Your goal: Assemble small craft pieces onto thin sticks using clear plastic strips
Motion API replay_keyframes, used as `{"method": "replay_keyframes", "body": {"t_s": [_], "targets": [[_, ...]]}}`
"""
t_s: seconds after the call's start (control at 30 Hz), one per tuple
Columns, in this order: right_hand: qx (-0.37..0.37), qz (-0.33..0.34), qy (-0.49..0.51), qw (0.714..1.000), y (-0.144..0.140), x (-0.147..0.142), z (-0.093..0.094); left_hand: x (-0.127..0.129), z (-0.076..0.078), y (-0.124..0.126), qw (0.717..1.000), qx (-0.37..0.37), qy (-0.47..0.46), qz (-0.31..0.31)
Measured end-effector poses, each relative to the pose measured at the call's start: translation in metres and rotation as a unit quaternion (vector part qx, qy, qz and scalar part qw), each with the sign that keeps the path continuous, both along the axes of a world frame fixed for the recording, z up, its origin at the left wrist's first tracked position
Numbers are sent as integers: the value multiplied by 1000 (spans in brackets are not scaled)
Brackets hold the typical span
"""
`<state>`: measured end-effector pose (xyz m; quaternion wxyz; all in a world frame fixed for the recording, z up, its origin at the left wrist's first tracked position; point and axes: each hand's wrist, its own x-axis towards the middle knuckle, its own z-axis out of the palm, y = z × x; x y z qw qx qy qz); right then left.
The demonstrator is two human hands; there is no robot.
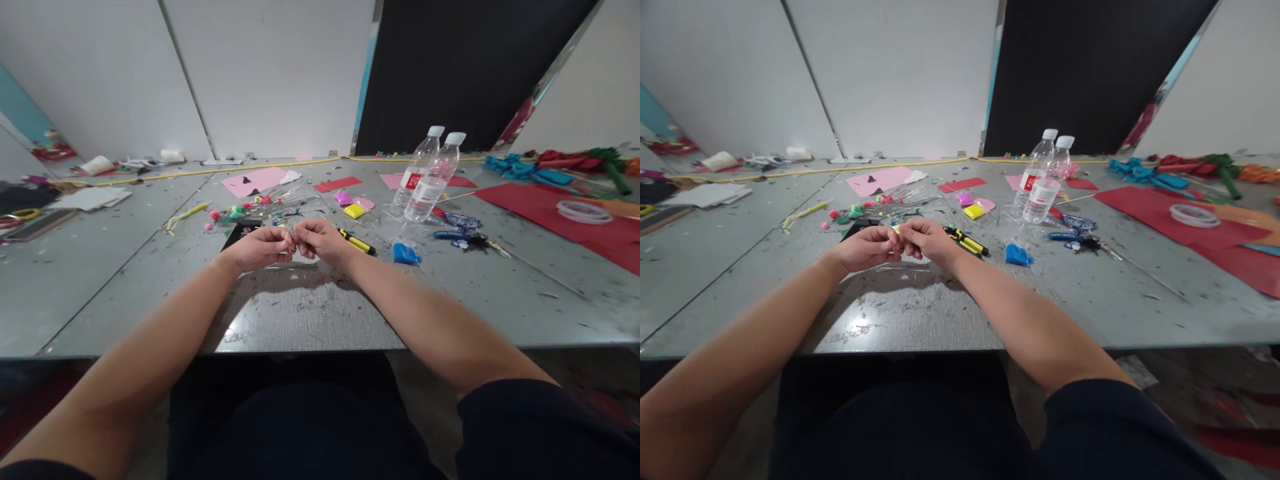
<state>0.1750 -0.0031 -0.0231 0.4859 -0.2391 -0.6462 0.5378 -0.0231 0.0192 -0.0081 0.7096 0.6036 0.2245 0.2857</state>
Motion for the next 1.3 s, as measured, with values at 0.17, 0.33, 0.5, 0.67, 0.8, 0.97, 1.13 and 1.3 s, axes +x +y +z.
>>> {"method": "replay_keyframes", "body": {"t_s": [0.17, 0.33, 0.5, 0.67, 0.8, 0.97, 1.13, 1.3], "targets": [[-8, 32, -16, 999, 0, 0, -1, 0, 3, -6, 999, -34, -5, -37], [-1, 45, -24, 999, 2, 0, -4, -1, 5, -6, 998, -9, 30, -46], [-5, 27, -12, 1000, 5, 1, -6, -2, 4, -3, 999, 12, 30, -30], [-19, 20, -8, 1000, 8, 1, -10, 0, 3, -2, 998, 41, 32, -20], [-15, -4, -5, 1000, 12, 2, -12, 0, 5, 0, 999, 48, 17, 1], [-17, -35, -31, 999, 16, 5, -11, -3, 9, 3, 999, 25, 17, 15], [10, -40, -80, 996, 19, 4, -12, 2, 13, -4, 1000, -10, 15, 26], [47, -84, -106, 990, 20, 1, -14, 8, 13, -8, 996, -45, 19, 79]]}}
